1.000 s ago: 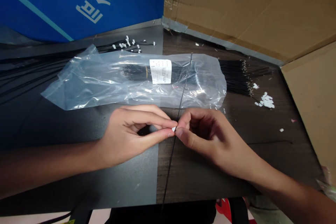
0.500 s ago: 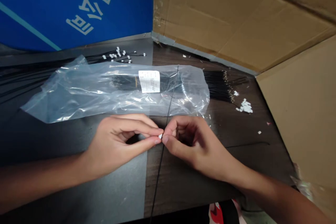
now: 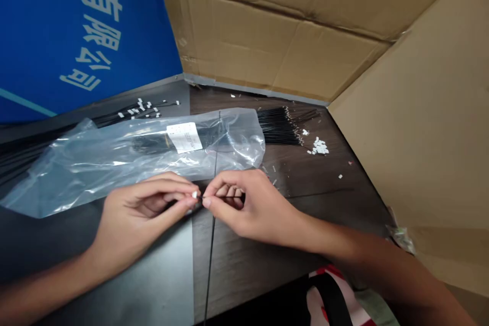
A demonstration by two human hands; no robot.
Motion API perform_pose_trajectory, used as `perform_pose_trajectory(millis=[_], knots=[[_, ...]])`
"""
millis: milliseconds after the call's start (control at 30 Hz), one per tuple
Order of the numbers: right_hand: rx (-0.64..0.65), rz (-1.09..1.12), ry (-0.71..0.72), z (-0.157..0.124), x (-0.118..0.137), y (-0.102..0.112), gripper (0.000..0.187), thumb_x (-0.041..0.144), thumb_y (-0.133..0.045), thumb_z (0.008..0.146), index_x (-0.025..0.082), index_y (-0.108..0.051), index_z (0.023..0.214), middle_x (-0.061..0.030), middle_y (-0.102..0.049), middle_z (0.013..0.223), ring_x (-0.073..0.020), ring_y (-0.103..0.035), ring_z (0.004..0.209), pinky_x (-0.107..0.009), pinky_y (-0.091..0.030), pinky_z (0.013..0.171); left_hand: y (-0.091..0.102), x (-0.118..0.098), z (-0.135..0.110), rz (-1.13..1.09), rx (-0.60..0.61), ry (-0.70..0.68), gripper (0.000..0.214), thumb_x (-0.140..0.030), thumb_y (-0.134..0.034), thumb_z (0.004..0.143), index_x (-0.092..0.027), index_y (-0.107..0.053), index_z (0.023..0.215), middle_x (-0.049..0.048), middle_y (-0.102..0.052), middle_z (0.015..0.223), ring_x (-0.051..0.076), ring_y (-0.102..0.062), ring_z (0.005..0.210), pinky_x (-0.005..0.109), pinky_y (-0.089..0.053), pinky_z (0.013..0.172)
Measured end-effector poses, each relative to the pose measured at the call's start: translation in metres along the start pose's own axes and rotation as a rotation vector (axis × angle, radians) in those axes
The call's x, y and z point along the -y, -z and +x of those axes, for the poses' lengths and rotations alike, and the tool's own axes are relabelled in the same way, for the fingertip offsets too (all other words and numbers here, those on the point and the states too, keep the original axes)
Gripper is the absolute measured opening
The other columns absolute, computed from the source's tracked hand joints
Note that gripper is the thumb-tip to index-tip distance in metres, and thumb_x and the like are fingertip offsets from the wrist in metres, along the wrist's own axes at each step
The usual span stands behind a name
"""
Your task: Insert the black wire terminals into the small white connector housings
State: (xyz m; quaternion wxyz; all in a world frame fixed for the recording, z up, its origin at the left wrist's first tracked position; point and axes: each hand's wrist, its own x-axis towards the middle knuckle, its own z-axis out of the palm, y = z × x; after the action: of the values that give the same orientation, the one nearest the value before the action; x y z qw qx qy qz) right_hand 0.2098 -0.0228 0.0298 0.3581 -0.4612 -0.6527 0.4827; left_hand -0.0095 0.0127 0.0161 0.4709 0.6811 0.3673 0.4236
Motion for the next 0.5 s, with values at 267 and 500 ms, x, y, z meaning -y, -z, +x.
perform_pose_trajectory(millis=[267,500], knots=[[-0.213,-0.224,0.239,-0.005,0.004,0.011,0.008,0.023,-0.066,0.099,0.018,-0.071,0.098,0.0030,-0.064,0.075,-0.0103,-0.055,0.064,-0.026,-0.045,0.067,0.019,-0.021,0.018,-0.222,-0.133,0.088,0.012,-0.016,-0.093,0.082,-0.021,-0.087,0.091,0.0014,-0.084,0.085,0.012,-0.078,0.071,0.015,-0.068,0.073],[-0.213,-0.302,0.260,-0.010,0.004,0.007,0.007,0.021,-0.063,0.100,0.020,-0.070,0.097,0.0023,-0.064,0.074,-0.0116,-0.056,0.062,-0.027,-0.046,0.064,0.027,-0.046,0.024,-0.349,-0.156,0.132,0.018,-0.019,-0.098,0.076,-0.020,-0.086,0.089,0.0024,-0.080,0.083,0.010,-0.073,0.071,0.014,-0.065,0.068]])
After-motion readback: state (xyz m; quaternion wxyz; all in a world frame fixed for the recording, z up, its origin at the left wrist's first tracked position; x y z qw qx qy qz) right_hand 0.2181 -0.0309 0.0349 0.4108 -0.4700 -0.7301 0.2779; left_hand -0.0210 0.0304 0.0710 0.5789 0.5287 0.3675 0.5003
